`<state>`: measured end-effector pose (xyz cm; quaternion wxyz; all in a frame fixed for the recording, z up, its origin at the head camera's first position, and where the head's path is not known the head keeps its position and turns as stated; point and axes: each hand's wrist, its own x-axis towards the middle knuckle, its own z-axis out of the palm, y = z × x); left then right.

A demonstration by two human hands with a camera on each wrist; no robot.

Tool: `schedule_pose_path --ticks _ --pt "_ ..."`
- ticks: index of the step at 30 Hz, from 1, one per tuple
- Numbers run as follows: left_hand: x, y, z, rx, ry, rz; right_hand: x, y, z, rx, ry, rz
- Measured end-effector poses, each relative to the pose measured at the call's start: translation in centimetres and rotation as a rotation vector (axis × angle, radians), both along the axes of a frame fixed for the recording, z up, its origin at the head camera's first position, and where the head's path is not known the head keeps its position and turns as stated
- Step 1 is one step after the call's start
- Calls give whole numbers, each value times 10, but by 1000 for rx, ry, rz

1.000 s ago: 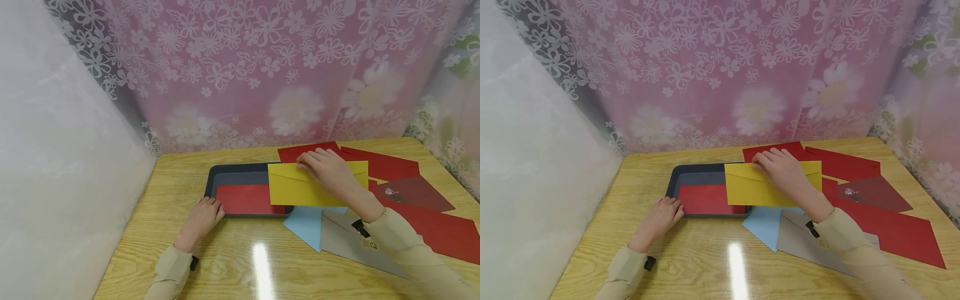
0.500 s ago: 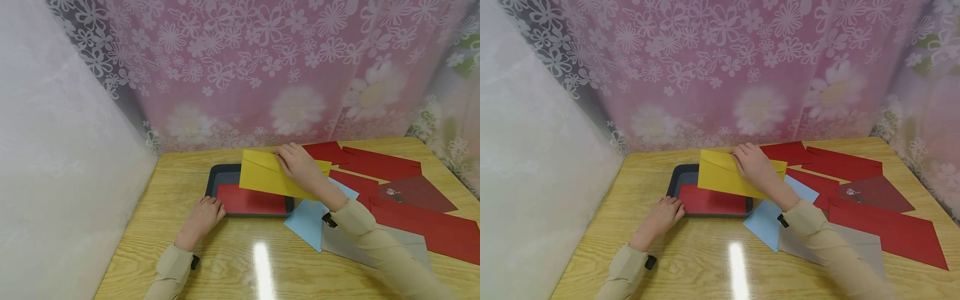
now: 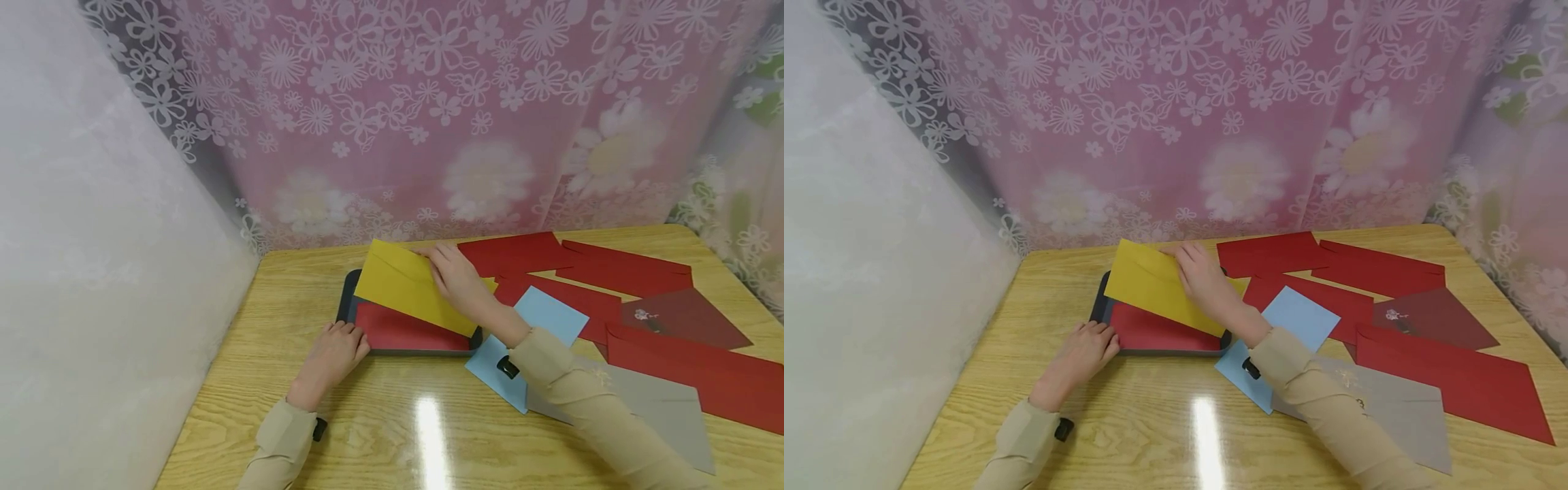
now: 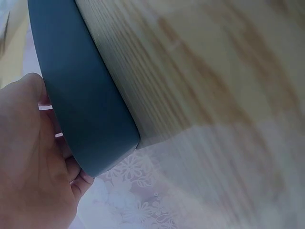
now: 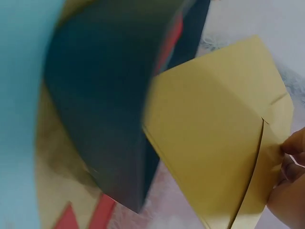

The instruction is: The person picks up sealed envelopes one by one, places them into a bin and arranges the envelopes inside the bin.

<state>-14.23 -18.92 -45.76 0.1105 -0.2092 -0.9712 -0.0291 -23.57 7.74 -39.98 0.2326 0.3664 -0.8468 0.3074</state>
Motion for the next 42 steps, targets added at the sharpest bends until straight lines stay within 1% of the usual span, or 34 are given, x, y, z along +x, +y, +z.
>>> schedule_pose_path --ticks 3,7,11,13,17,20,22,25,28,30,32,36,38,40,42 --pt "0 0 0 -9 -7 5 0 -4 -10 51 -35 17" --pt "-1 0 0 -14 -24 11 -1 -8 -23 133 -106 34" --pt "-1 1 0 -15 -18 3 -1 -8 -33 203 -163 14" --pt "-1 1 0 -12 -11 -2 0 -8 -36 233 -188 4" --pt "-1 1 -1 -1 -15 -8 2 -5 -41 317 -212 -10" --pt "-1 1 -1 4 -7 -12 3 -1 -44 402 -235 12" --pt "-1 1 -1 2 12 -17 4 2 -44 452 -263 36" --pt "0 1 -1 0 36 -26 6 4 -43 505 -287 63" --pt "0 0 0 2 46 -27 8 6 -41 510 -253 61" --pt "0 0 1 5 47 -26 12 7 -36 483 -203 54" --pt "0 0 1 6 47 -24 16 9 -30 436 -134 53" --pt "0 0 0 3 40 -21 24 16 -13 335 27 56" --pt "0 -1 0 -1 40 -18 28 22 -4 300 91 50" --pt "0 -1 -1 -5 43 -16 33 30 6 278 125 34" --pt "0 -1 -1 -6 50 -19 37 39 14 264 137 13"
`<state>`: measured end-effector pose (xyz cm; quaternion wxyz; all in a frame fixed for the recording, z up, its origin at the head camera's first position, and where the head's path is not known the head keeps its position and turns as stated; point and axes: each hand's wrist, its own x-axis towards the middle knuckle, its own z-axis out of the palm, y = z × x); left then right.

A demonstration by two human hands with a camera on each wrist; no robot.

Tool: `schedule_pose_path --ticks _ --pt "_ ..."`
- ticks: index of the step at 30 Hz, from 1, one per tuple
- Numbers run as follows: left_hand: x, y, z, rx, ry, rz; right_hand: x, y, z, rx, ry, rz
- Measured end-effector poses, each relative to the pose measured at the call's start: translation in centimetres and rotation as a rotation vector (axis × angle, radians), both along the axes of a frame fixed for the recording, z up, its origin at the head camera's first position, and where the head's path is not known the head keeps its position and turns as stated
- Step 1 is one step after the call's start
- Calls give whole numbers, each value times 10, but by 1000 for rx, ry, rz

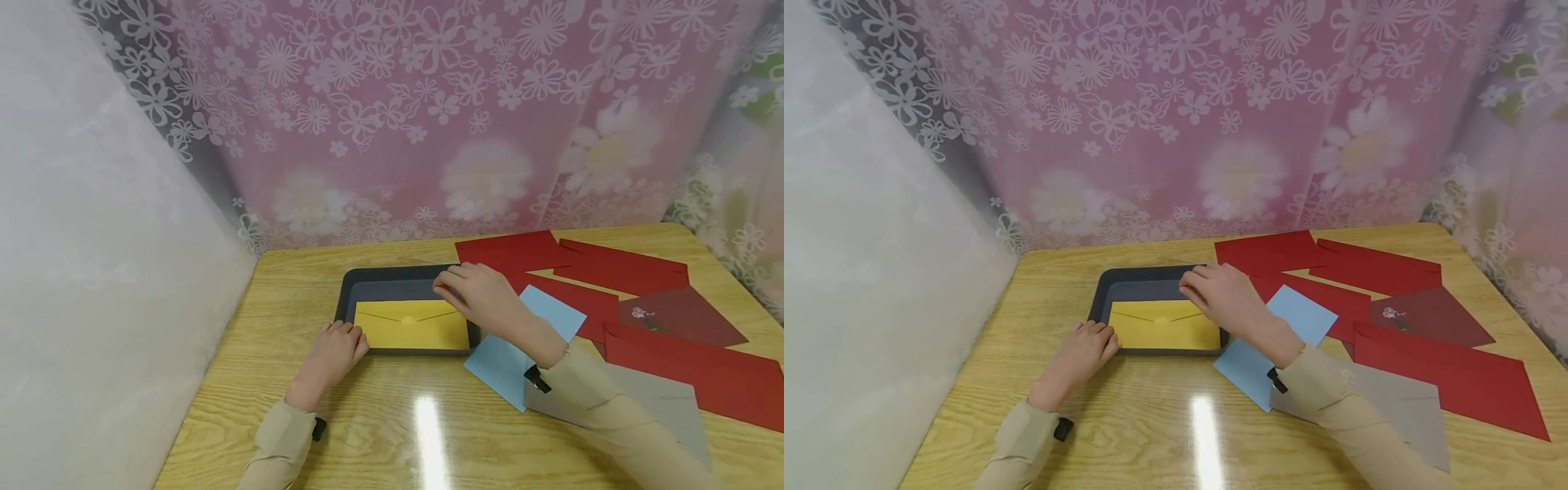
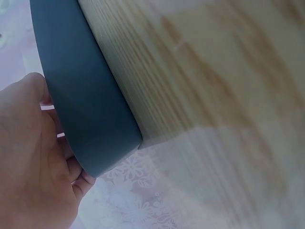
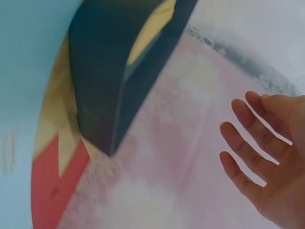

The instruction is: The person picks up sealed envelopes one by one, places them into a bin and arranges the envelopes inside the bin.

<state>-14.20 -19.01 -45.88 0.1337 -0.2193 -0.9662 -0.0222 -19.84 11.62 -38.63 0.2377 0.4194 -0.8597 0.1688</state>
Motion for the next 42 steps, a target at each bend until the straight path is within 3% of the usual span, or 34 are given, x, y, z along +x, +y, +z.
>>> schedule_pose_path --ticks 6,15,20,33,42 --pt "2 1 2 8 17 -8 12 37 8 -10 82 -53" --pt "4 1 3 20 76 -35 30 100 -1 20 161 -172" --pt "3 1 3 25 64 -34 39 129 -8 36 163 -220" --pt "4 1 5 -4 60 -34 70 189 -41 163 -58 -344" --pt "3 0 4 -5 26 -22 82 206 -59 322 -422 -462"
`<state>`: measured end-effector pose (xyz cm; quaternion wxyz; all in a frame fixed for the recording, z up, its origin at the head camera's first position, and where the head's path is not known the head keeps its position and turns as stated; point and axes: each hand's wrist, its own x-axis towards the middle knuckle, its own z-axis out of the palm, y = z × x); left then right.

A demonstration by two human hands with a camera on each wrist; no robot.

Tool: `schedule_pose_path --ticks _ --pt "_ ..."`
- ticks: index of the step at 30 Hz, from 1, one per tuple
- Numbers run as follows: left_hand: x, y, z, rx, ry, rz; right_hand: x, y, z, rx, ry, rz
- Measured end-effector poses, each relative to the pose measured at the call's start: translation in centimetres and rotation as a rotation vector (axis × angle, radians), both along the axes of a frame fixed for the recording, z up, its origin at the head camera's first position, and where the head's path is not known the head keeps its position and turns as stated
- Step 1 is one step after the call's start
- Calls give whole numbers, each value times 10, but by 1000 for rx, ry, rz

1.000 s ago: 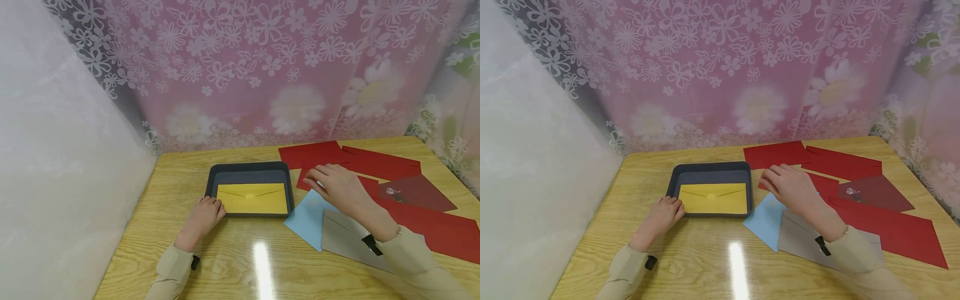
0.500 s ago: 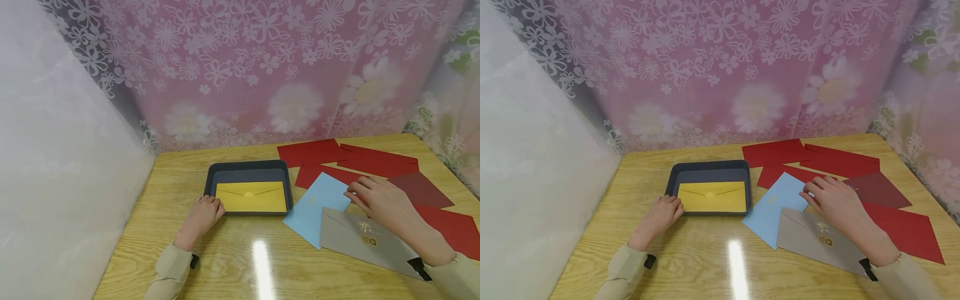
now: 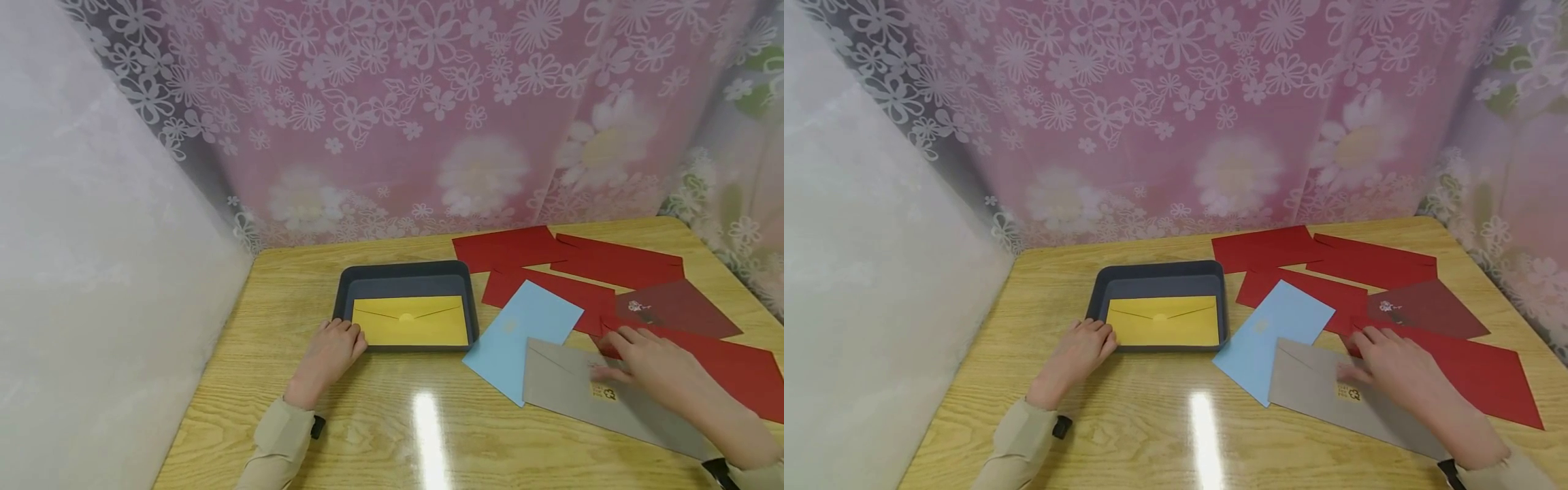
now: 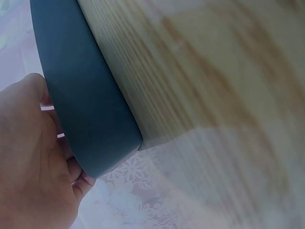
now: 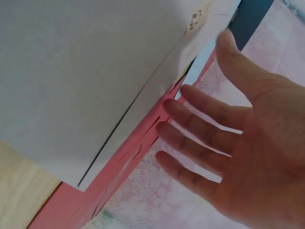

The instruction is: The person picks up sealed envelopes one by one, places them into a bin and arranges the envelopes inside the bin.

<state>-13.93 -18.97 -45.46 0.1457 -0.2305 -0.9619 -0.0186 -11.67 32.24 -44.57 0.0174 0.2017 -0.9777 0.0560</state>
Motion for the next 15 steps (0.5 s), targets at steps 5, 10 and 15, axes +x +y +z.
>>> schedule_pose_path --ticks 5,10,15 --pt "0 0 0 9 29 -11 -2 3 -6 23 -36 1" --pt "0 0 -1 10 41 -12 -9 4 -9 -4 -71 13" --pt "-1 -1 -2 16 56 -20 -18 8 -9 -38 -142 27"
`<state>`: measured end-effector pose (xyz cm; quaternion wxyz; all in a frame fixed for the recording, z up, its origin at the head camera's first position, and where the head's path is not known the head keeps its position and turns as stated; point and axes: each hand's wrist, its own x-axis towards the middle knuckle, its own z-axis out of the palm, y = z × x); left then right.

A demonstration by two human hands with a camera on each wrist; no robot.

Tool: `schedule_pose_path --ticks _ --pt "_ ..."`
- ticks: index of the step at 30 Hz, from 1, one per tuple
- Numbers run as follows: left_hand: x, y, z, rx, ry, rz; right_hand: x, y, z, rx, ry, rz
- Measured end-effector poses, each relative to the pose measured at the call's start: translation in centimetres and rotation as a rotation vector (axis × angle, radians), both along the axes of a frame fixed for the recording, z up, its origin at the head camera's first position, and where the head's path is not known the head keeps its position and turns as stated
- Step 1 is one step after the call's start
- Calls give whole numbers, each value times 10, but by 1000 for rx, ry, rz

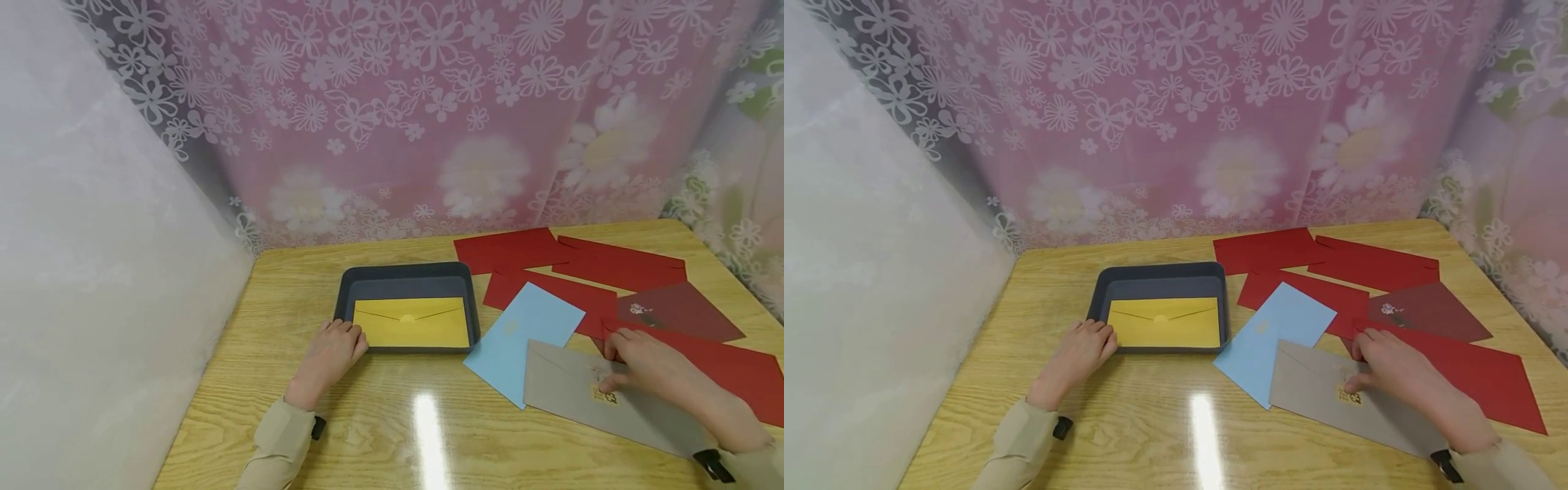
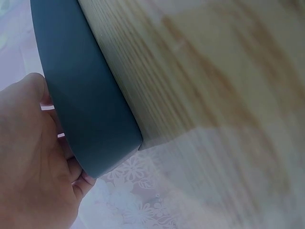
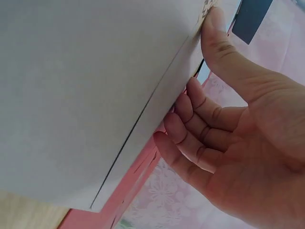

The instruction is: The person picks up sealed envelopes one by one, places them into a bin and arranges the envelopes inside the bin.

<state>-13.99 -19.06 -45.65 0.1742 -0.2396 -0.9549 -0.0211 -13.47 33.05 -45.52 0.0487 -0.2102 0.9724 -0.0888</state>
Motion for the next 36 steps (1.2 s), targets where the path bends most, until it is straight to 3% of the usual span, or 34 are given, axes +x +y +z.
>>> schedule_pose_path --ticks 12,17,23,27,33,36 --pt "0 0 -1 0 33 -13 -3 2 -2 -69 -35 -29" --pt "0 0 -1 4 6 -3 -2 1 -2 -105 -60 -36" --pt "1 0 0 6 -17 3 -1 1 1 -125 -44 15" --pt "0 0 0 4 -13 3 2 -4 3 -167 54 48" --pt "1 0 1 -9 -21 9 2 -19 9 -206 388 157" --pt "1 0 1 -8 -29 12 2 -26 14 -215 492 181"
